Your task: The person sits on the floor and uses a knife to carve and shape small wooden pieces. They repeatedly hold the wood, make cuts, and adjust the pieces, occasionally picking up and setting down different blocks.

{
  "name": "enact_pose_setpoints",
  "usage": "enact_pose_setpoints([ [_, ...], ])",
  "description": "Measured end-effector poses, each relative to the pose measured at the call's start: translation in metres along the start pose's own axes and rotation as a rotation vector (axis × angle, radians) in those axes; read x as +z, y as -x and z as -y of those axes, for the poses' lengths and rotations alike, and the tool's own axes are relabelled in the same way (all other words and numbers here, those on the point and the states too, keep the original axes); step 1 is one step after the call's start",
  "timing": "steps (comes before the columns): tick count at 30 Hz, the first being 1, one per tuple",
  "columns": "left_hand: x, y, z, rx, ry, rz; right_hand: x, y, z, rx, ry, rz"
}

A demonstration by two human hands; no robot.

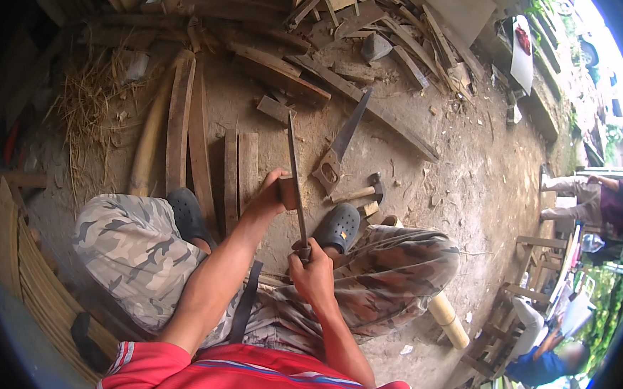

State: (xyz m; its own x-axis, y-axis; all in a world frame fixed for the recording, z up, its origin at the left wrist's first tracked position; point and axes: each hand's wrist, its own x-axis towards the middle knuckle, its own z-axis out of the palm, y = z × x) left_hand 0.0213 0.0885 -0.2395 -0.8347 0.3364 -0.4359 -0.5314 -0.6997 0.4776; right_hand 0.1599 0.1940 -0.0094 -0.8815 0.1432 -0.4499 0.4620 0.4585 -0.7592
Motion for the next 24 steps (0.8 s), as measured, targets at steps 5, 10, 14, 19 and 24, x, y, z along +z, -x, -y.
enact_pose_setpoints([
  [5,-0.007,-0.012,0.018,-0.205,0.371,-0.032,0.003,-0.001,-0.008,0.024,0.002,-0.021],
  [10,-0.002,-0.013,0.005,-0.206,0.419,-0.062,-0.005,0.004,0.009,-0.029,0.002,-0.014],
  [14,0.001,0.011,0.007,0.005,-0.085,-0.09,-0.002,0.014,-0.003,-0.065,-0.011,-0.056],
  [19,-0.022,0.04,0.02,0.097,-0.763,-0.115,0.008,-0.004,-0.012,-0.068,0.024,-0.044],
  [24,0.001,0.028,-0.003,0.077,-0.512,-0.025,-0.003,-0.004,-0.001,-0.063,0.048,-0.054],
])
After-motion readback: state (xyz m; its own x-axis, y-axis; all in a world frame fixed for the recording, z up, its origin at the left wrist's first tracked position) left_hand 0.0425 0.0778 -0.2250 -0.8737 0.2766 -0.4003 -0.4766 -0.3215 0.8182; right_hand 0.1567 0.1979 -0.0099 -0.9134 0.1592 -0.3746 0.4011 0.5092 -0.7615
